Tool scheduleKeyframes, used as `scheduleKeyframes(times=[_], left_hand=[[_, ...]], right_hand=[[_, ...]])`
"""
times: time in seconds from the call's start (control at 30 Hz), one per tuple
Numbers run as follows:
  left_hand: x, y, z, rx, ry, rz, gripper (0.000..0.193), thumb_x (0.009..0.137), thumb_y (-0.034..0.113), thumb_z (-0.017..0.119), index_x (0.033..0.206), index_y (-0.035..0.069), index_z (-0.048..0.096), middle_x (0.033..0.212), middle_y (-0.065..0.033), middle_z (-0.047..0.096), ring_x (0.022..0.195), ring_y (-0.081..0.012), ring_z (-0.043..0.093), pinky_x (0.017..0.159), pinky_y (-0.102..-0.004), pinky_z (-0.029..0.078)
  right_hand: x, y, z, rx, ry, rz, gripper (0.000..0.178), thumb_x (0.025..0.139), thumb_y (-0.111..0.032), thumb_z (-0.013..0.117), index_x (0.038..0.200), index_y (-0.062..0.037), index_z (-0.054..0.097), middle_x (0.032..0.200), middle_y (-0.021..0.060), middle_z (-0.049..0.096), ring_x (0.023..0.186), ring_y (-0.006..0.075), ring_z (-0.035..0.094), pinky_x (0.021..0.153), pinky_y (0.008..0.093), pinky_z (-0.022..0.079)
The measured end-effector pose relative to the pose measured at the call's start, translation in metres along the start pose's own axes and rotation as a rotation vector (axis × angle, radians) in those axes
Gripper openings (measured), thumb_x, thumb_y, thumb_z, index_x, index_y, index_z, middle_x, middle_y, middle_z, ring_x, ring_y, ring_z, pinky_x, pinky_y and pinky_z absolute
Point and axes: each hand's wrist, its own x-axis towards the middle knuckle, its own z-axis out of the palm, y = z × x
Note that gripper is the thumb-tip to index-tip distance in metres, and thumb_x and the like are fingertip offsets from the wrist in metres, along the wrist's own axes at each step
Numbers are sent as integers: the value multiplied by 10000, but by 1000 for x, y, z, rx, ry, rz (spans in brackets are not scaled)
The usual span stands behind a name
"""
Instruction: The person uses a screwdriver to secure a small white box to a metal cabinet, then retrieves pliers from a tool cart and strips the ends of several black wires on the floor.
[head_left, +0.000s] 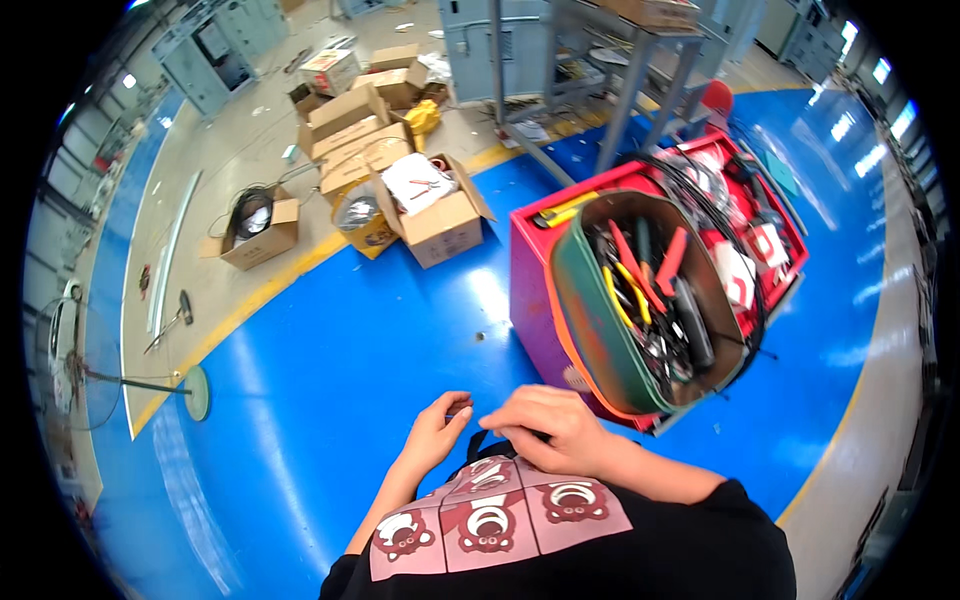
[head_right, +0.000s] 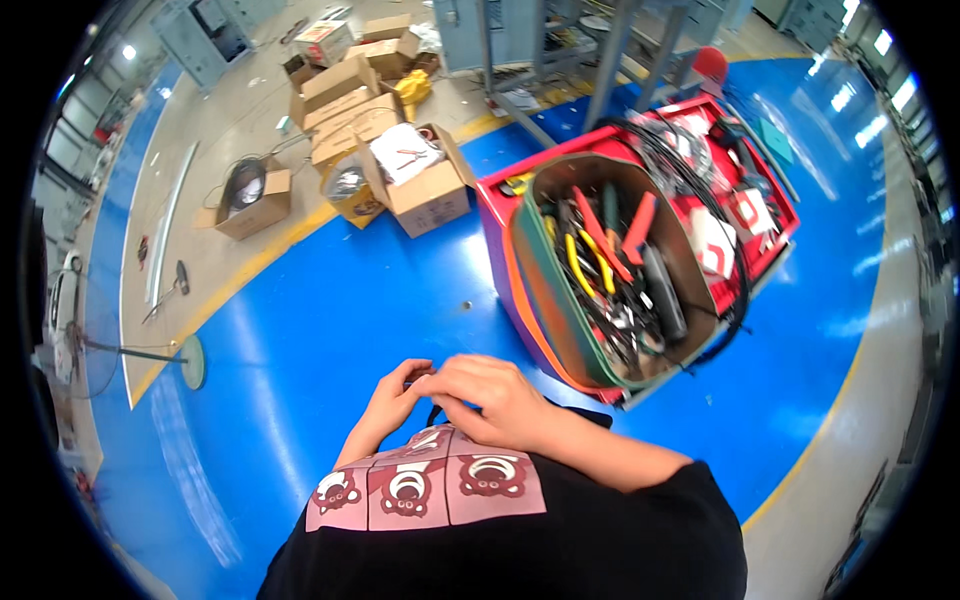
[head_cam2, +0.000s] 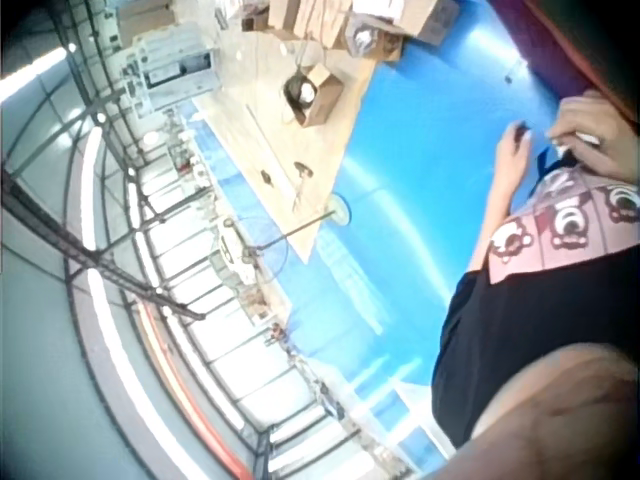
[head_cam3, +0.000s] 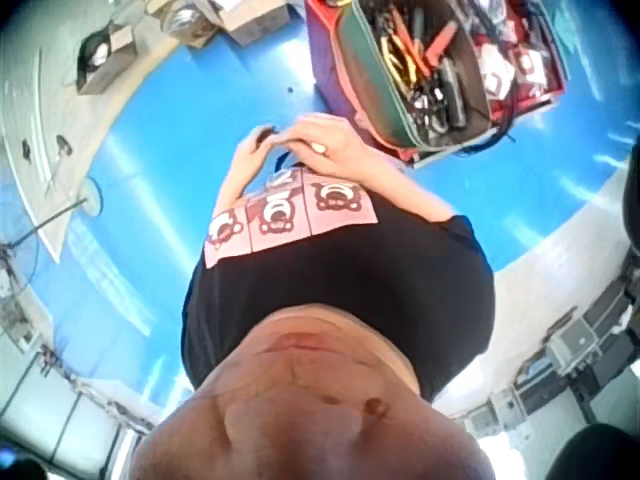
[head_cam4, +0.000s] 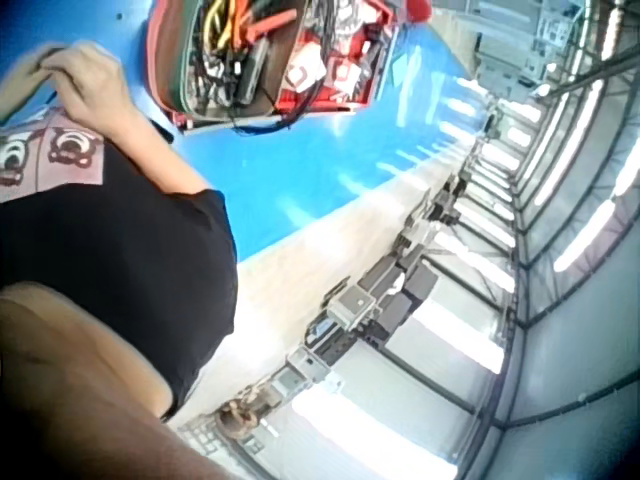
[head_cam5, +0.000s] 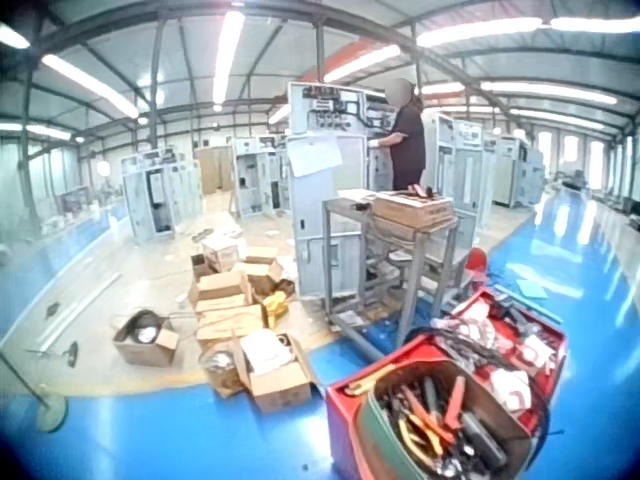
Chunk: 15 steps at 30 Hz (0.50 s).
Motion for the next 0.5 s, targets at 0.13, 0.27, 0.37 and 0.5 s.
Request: scheduleKeyframes(times=[0.13, 0.27, 0.37, 0.5], left_hand=[[40, 3, -39, 31, 10, 22, 371, 934, 218, 583, 1209, -27, 540, 1156, -188, 632, 1087, -263, 617, 888, -351, 500], [75, -9, -67, 76, -30, -11, 367, 922, 226, 587, 1198, -14, 551, 1148, -198, 630, 1073, -294, 621, 858, -361, 502], [101, -18, -95, 244, -166, 41, 379, 923, 249, 583, 1197, -11, 552, 1147, -198, 623, 1068, -311, 615, 867, -371, 495], [144, -27, -157, 491, -311, 239, 379, 912, 260, 591, 1207, 24, 555, 1174, -193, 603, 1042, -350, 600, 861, -406, 489]], right_hand=[[24, 26, 11, 151, -114, 306, 154, 856, -13, 589, 995, -19, 656, 805, 98, 647, 704, 201, 638, 629, 310, 494], [51, 57, 33, 230, -105, 526, 156, 882, -30, 584, 1020, -13, 654, 822, 84, 657, 701, 131, 631, 633, 269, 493], [82, 81, 51, 203, -52, 637, 151, 903, -58, 577, 1024, -8, 653, 835, 69, 670, 738, 98, 629, 666, 254, 489], [139, 127, 84, 139, 77, 729, 149, 907, -83, 578, 1016, -4, 643, 834, 62, 670, 768, 100, 626, 696, 253, 484]])
